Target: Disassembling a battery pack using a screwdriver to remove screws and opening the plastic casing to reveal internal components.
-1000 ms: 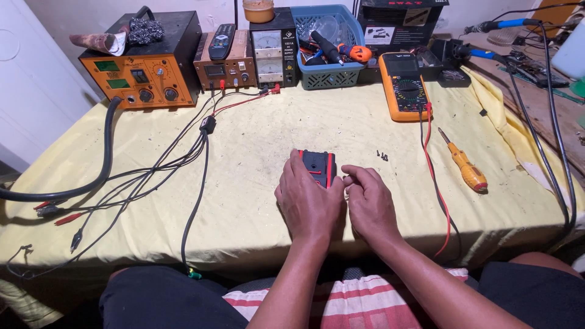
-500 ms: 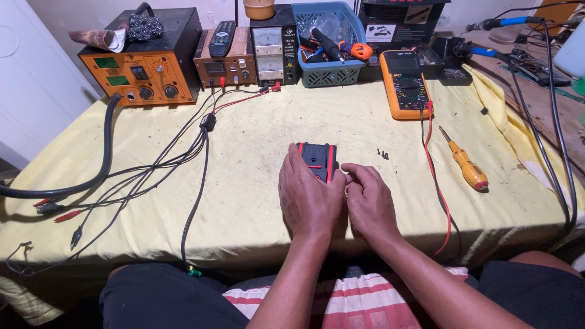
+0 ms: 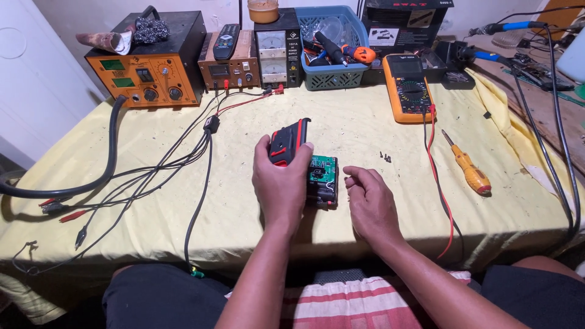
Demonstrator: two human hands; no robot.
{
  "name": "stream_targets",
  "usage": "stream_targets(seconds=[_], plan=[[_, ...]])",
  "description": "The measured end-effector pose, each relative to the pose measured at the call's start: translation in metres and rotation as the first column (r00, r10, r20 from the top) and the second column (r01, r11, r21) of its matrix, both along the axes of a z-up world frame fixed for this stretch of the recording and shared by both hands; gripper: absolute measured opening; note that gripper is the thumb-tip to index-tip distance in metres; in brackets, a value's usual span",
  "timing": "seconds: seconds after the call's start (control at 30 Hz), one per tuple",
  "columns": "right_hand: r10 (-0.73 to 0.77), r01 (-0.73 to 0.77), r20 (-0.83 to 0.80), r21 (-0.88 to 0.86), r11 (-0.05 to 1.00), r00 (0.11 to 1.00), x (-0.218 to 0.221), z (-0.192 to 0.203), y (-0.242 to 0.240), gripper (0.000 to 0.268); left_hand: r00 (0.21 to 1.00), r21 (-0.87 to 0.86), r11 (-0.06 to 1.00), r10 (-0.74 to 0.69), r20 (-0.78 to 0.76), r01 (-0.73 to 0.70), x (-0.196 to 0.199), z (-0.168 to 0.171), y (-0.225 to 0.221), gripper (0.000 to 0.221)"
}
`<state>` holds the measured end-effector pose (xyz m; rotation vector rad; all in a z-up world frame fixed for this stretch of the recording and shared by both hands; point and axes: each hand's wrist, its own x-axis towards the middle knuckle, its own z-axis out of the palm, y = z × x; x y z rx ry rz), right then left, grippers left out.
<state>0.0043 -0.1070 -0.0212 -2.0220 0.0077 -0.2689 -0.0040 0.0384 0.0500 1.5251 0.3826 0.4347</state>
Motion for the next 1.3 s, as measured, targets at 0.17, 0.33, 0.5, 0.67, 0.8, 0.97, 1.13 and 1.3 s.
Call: stream_targets(seconds=[0.17, 0.33, 0.5, 0.67, 0.8, 0.97, 1.13, 1.3], plan=[[-0.005, 0.005, -0.004, -0.008, 1.000, 1.000, 0.002, -0.003, -0.001, 0.047, 0.999, 0.078, 0.996, 0.038, -0.034, -0.035, 0.011, -0.016, 0.026, 0.084], [-0.001, 0.001, -0.009, -0.028, 1.000, 1.000, 0.001, -0.002, 0.000, 0.046, 0.991, 0.279, 0.960, 0.066, -0.121, -0.030, 0.012, -0.033, 0.040, 0.085], [0.002, -0.001, 0.021, -0.033, 0.999, 1.000, 0.003, -0.005, 0.000, 0.046, 0.996, 0.539, 0.842, 0.027, -0.079, 0.020, 0.019, -0.043, 0.045, 0.076], [-0.001, 0.003, 0.029, -0.042, 0.999, 1.000, 0.004, -0.007, -0.001, 0.046, 0.993, 0.580, 0.812, 0.008, -0.116, 0.061, 0.021, -0.049, 0.047, 0.075], [-0.005, 0.006, 0.032, -0.050, 0.999, 0.999, 0.002, -0.007, 0.000, 0.046, 0.990, 0.584, 0.808, 0.006, -0.140, 0.078, 0.021, -0.057, 0.049, 0.079], [-0.009, 0.011, 0.026, -0.050, 0.999, 1.000, 0.002, -0.006, 0.000, 0.045, 0.990, 0.592, 0.802, 0.003, -0.140, 0.082, 0.020, -0.059, 0.050, 0.084], [-0.011, 0.011, 0.013, -0.055, 0.998, 1.000, 0.000, -0.001, 0.001, 0.045, 0.994, 0.566, 0.824, 0.025, -0.104, 0.038, 0.006, -0.056, 0.048, 0.088], [0.013, -0.015, -0.034, -0.077, 0.997, 0.999, -0.005, 0.005, 0.004, 0.042, 0.994, 0.685, 0.727, 0.099, -0.036, -0.047, -0.017, -0.060, 0.039, 0.079]])
